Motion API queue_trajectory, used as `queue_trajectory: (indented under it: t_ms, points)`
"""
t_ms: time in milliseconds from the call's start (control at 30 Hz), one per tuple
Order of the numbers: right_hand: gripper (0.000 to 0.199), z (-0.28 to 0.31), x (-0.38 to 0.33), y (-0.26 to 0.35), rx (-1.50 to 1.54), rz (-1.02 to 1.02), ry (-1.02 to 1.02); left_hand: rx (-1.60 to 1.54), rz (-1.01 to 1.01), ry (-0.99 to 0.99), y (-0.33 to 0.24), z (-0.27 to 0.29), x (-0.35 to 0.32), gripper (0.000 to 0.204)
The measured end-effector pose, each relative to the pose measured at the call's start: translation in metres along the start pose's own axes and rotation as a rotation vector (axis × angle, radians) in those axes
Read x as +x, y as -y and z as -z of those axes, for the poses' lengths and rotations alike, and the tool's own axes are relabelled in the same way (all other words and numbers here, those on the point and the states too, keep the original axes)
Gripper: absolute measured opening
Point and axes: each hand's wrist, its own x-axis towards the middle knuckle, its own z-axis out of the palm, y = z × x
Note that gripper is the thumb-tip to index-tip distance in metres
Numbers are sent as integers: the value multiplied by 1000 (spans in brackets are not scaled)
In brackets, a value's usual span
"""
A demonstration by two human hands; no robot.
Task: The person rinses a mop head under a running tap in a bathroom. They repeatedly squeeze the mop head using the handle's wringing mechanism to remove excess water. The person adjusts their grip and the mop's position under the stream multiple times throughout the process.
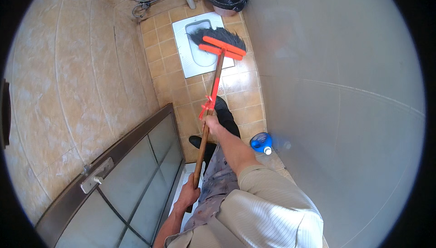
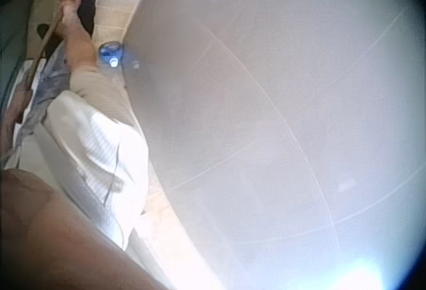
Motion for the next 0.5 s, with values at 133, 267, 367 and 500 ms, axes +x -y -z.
queue_trajectory:
  t_ms: [133,267,367,500]
  points:
    - [8,-13,-23,-73,232,-142,159,152,-21,-65,63,-1,-38,71]
    - [6,-21,-47,-142,244,-257,144,270,51,-127,126,-35,-84,66]
    - [4,-29,-74,-180,175,-333,46,278,177,-141,155,-66,-114,63]
    - [7,-55,-105,-174,30,-286,-36,277,113,-268,199,-108,-124,61]
